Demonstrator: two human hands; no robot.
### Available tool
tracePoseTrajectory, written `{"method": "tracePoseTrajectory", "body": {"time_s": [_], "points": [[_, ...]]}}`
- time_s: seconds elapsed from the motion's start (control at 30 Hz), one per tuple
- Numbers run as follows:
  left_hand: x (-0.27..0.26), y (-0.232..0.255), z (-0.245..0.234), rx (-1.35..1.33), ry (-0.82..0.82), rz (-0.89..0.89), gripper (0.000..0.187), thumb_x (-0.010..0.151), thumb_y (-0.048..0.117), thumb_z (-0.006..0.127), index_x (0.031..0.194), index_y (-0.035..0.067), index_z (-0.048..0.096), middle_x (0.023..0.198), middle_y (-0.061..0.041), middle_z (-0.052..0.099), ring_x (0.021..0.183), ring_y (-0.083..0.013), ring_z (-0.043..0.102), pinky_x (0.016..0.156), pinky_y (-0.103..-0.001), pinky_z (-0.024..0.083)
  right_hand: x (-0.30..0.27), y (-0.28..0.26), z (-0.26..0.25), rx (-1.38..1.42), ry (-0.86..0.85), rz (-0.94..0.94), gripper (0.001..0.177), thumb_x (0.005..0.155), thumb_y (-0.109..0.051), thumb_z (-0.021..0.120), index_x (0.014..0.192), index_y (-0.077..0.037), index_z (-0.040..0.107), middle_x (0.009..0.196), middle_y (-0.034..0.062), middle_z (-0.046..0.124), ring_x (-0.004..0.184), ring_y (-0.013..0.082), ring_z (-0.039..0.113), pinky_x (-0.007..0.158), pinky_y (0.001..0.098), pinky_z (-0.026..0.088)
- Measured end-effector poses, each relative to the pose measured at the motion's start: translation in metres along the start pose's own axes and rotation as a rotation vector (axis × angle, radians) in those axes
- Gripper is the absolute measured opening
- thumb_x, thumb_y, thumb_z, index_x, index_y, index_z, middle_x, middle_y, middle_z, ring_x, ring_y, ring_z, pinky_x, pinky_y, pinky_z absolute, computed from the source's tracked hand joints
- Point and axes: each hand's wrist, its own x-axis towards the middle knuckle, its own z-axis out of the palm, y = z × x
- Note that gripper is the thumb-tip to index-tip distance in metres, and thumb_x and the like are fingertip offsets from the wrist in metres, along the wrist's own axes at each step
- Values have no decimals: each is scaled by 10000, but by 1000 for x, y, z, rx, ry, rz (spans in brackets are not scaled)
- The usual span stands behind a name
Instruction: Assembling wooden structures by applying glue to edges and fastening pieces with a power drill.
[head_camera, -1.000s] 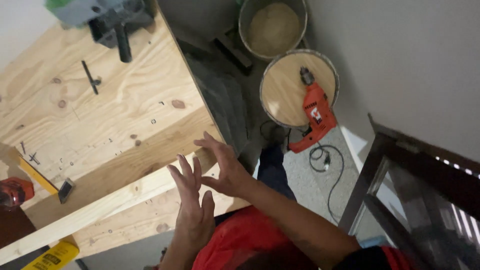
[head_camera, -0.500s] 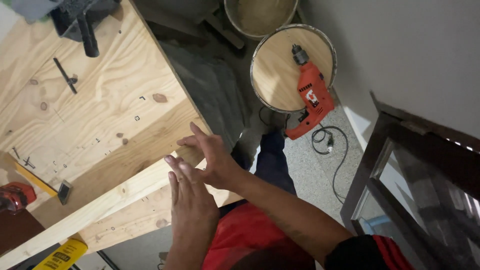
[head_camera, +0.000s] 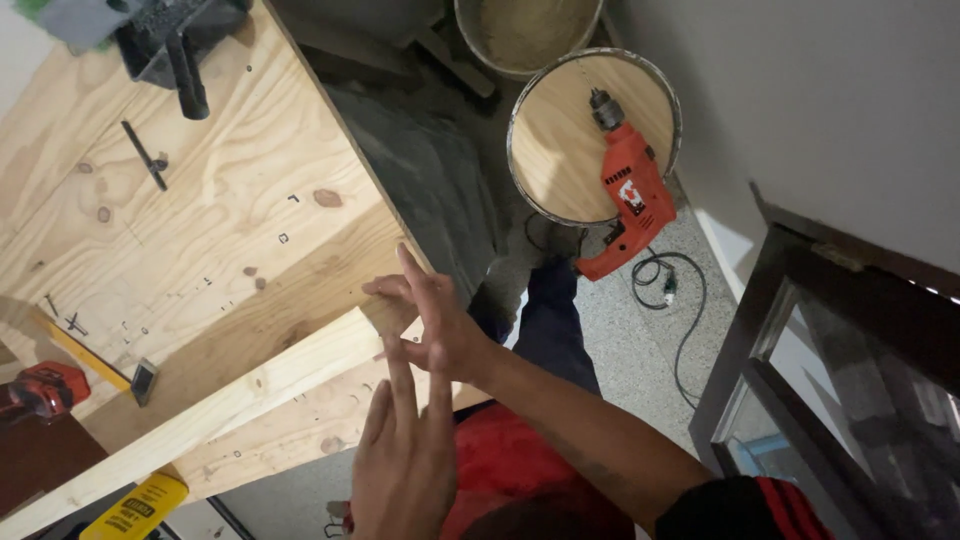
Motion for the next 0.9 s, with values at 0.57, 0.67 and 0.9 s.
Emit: {"method": "tracePoseTrajectory", "body": {"time_s": [0.57,0.67,0.9], "points": [[16,-99,128,-567,424,-517,513,1081,233,477,1513,-43,458,1575,-230,476,1464,-416,428,1218,-540,263,-13,-1,17,-310,130,54,345,1003,-280,694,1338,-200,708,1608,92,452,1469,338,459,1118,422,355],[16,-97,128,-576,401,-524,495,1084,208,462,1516,-36,458,1565,-227,491,1472,-402,419,1222,-544,246,-13,-9,18,-338,115,67,272,1027,-253,649,1281,-212,740,1574,112,486,1448,354,480,1076,457,354],[12,-89,125,-590,346,-553,497,1100,267,386,1526,15,432,1576,-170,502,1502,-353,395,1246,-544,201,-25,-11,18,-387,144,59,204,1004,-189,667,1168,-183,789,1489,104,595,1368,344,563,987,450,347]]}}
